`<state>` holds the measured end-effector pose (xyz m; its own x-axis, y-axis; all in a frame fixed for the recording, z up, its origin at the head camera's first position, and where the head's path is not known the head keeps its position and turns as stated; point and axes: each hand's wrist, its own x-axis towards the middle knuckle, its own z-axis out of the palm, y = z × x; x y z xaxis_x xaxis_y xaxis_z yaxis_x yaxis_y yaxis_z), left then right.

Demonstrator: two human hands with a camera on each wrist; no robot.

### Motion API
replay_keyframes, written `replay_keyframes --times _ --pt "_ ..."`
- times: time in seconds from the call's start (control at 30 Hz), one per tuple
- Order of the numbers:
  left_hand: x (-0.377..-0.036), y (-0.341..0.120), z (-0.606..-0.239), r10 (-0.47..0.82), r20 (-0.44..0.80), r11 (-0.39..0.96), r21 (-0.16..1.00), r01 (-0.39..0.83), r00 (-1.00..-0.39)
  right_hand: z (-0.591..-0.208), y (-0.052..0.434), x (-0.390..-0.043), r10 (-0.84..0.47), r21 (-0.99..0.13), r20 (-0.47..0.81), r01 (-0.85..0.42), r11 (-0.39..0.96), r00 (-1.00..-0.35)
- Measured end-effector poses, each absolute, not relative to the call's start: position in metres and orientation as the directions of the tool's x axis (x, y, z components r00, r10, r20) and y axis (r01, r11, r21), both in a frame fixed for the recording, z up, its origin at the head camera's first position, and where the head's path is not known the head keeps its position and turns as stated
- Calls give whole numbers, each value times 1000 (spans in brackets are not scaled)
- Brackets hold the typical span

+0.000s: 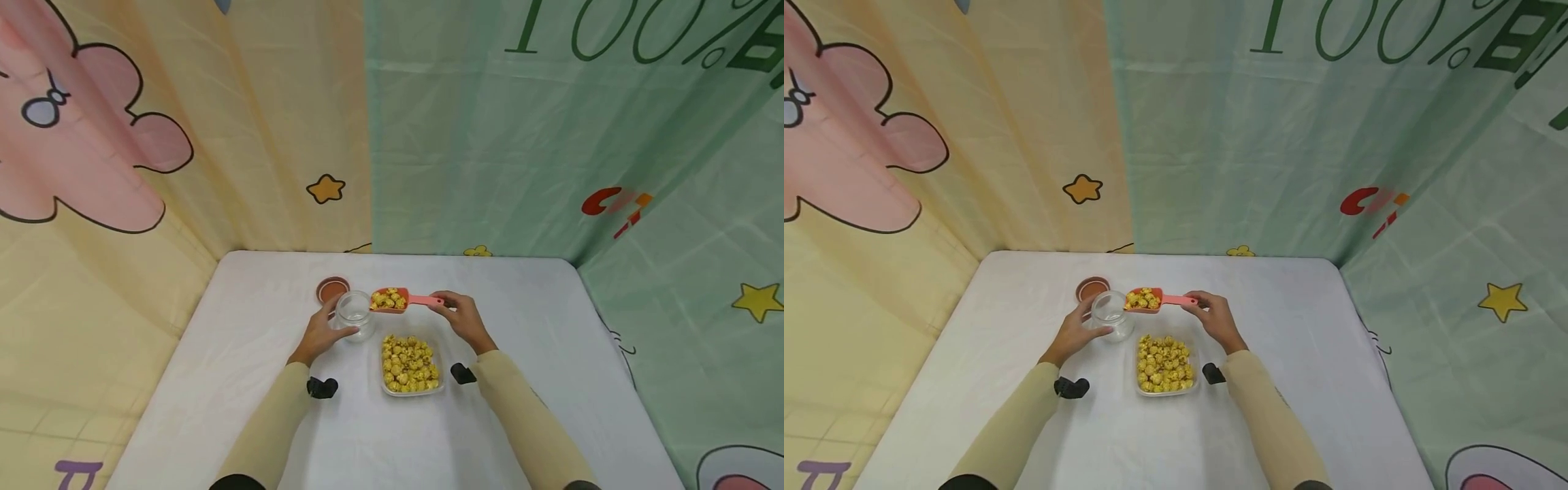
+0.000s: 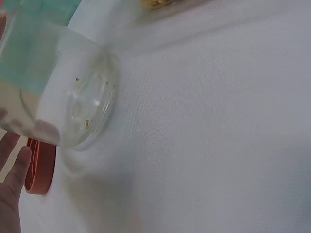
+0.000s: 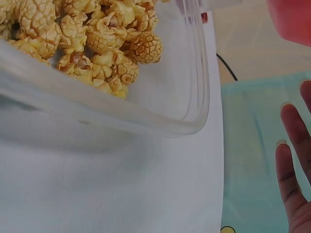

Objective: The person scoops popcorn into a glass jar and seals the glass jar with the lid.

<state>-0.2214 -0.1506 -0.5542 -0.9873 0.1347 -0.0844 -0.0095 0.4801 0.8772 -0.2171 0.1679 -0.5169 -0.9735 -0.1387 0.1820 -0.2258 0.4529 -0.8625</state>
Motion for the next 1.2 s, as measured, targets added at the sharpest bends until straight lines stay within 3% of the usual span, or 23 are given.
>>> replay_keyframes --times 0.6,1.2 --pt "-219 -150 -557 136 -158 462 883 -79 -978 -514 152 -223 -170 -816 177 -241 525 -969" --pt "-223 -151 -556 154 -143 442 895 -61 -978 -480 142 -236 -330 -697 200 -370 614 -923"
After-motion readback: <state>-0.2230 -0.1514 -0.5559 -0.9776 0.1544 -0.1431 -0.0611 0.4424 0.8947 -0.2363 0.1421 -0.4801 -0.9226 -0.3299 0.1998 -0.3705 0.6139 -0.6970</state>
